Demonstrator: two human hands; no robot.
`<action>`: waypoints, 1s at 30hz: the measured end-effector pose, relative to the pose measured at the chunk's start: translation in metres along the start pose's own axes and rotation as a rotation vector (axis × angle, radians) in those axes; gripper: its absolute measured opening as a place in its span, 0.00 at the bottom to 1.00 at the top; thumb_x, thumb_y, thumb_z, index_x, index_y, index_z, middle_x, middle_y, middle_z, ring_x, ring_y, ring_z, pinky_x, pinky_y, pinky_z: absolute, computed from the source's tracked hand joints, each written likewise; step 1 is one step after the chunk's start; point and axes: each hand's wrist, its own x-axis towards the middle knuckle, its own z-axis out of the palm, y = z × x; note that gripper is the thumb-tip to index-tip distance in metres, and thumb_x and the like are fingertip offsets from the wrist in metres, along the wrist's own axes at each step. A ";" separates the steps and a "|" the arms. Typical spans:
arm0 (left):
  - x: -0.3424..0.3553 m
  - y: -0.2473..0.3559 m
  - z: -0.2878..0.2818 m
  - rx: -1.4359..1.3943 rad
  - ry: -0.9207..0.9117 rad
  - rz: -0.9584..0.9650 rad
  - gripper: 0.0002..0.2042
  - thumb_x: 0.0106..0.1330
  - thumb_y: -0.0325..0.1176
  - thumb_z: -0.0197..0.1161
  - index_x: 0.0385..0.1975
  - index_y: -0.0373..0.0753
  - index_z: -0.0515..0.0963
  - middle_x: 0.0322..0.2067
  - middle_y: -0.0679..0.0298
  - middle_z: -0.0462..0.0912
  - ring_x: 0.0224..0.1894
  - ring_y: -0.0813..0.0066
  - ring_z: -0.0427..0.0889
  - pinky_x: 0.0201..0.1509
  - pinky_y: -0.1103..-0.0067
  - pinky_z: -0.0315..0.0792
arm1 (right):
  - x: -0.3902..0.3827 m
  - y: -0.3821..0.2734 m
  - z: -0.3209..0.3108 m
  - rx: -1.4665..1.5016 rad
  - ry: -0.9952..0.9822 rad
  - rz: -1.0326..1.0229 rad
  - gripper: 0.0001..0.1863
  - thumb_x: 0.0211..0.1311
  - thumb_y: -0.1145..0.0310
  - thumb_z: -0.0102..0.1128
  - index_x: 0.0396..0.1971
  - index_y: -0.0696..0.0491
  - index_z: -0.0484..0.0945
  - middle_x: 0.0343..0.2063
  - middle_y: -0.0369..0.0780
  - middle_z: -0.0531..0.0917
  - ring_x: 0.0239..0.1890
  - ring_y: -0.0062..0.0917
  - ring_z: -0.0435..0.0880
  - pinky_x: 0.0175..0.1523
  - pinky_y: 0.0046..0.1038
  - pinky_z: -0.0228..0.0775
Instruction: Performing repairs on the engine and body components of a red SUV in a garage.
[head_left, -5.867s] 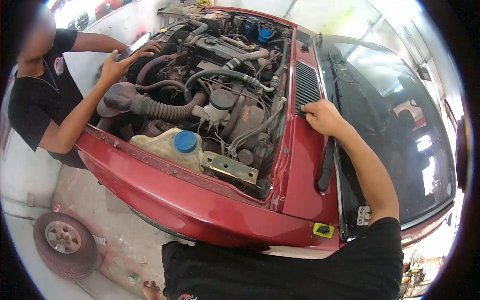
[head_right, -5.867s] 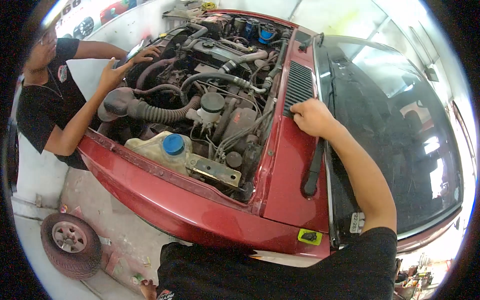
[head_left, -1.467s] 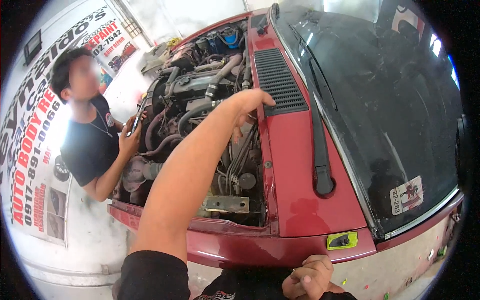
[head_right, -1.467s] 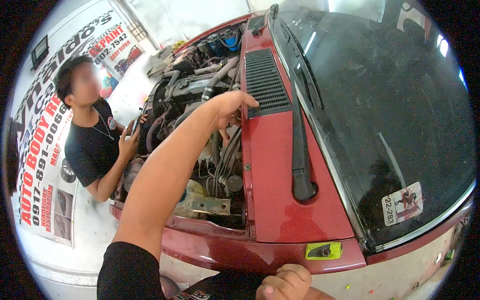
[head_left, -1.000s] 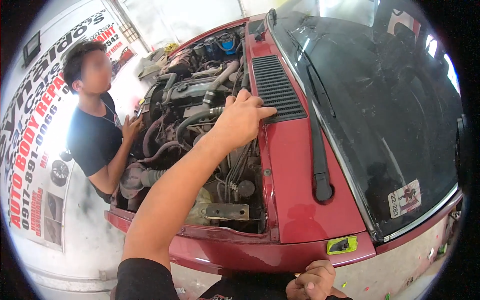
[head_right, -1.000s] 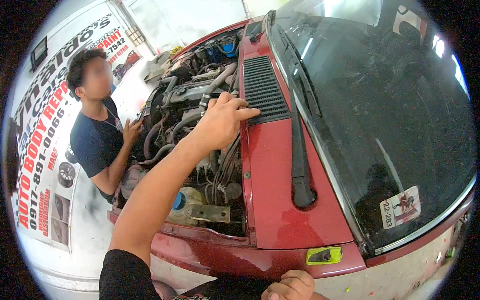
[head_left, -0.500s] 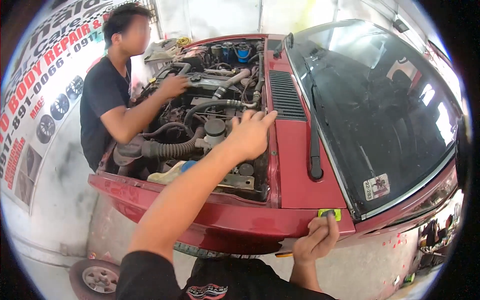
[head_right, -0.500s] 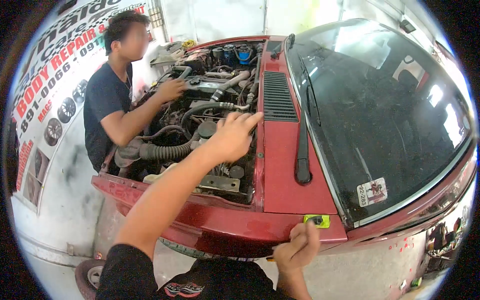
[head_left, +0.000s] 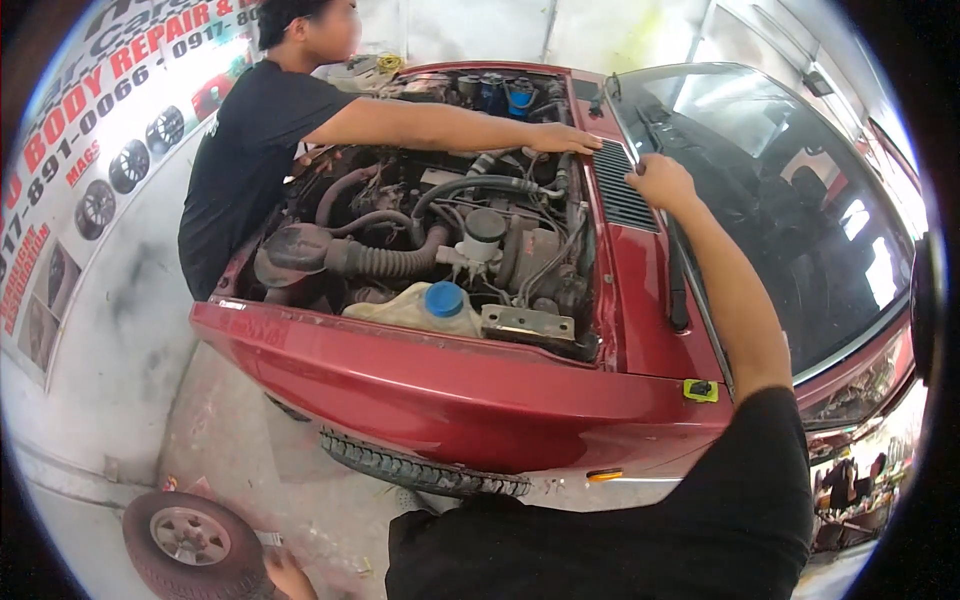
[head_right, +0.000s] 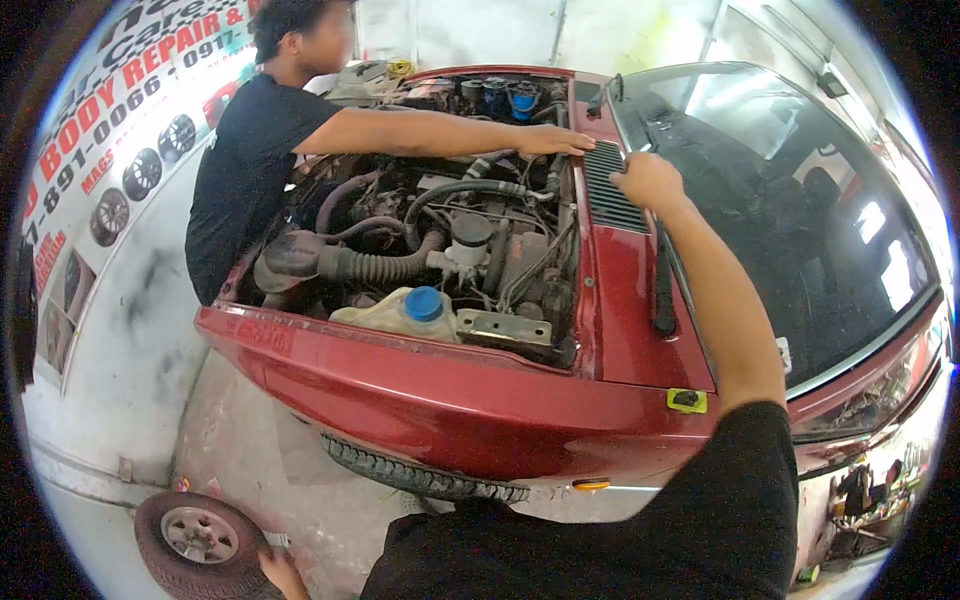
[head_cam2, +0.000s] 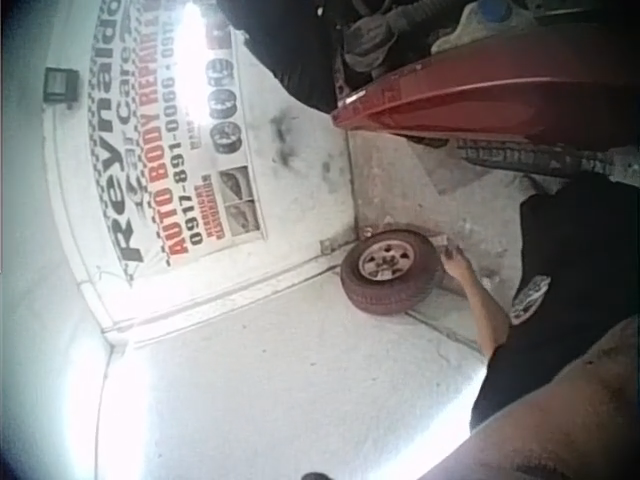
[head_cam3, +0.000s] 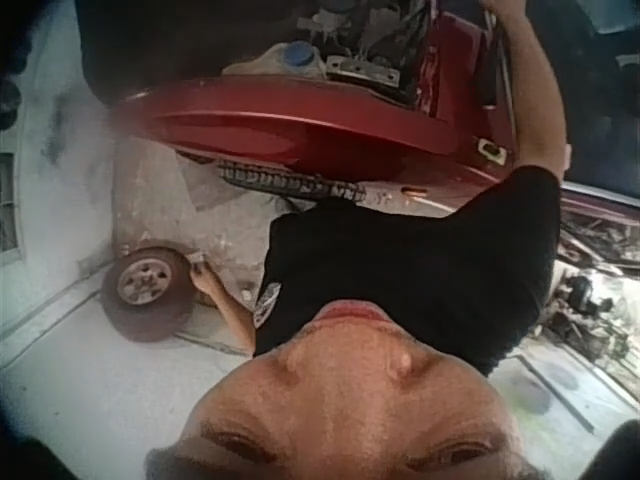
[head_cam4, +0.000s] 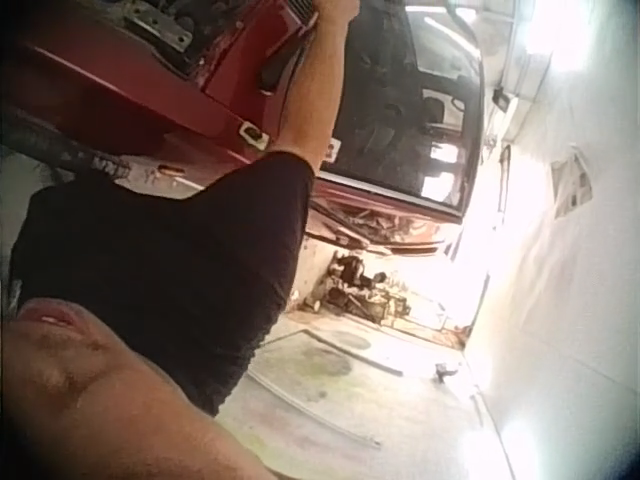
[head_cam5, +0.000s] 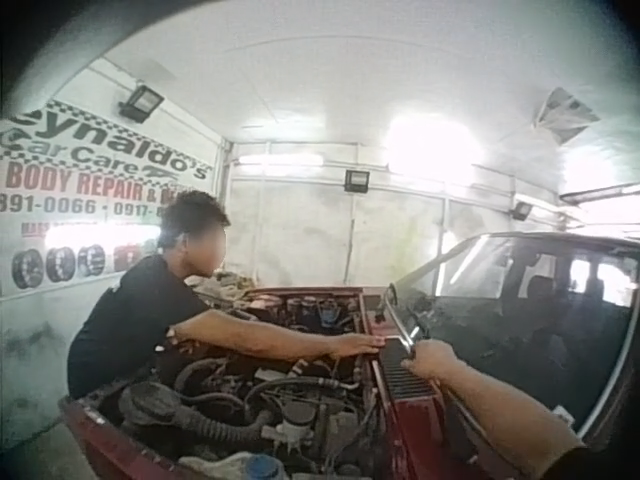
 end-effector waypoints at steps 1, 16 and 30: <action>-0.029 -0.086 0.006 -0.511 0.003 0.096 0.30 0.68 0.28 0.67 0.70 0.29 0.69 0.50 0.54 0.83 0.47 0.62 0.83 0.54 0.72 0.78 | 0.041 -0.006 0.025 0.035 -0.040 0.016 0.27 0.59 0.47 0.70 0.48 0.54 0.88 0.47 0.52 0.89 0.52 0.48 0.89 0.58 0.46 0.79; -0.219 -0.154 -0.043 -0.448 -0.087 -0.389 0.31 0.71 0.32 0.66 0.72 0.30 0.66 0.56 0.52 0.80 0.51 0.58 0.83 0.54 0.69 0.80 | 0.132 -0.048 0.101 -0.129 -0.193 0.125 0.41 0.57 0.39 0.74 0.62 0.55 0.83 0.63 0.49 0.83 0.65 0.44 0.83 0.69 0.45 0.74; -0.209 -0.107 0.032 -0.503 -0.301 -0.601 0.33 0.73 0.36 0.65 0.75 0.32 0.63 0.63 0.50 0.76 0.54 0.55 0.82 0.54 0.65 0.81 | 0.158 0.009 0.075 -0.025 0.119 0.056 0.26 0.64 0.46 0.64 0.54 0.48 0.86 0.54 0.49 0.88 0.58 0.47 0.86 0.62 0.46 0.77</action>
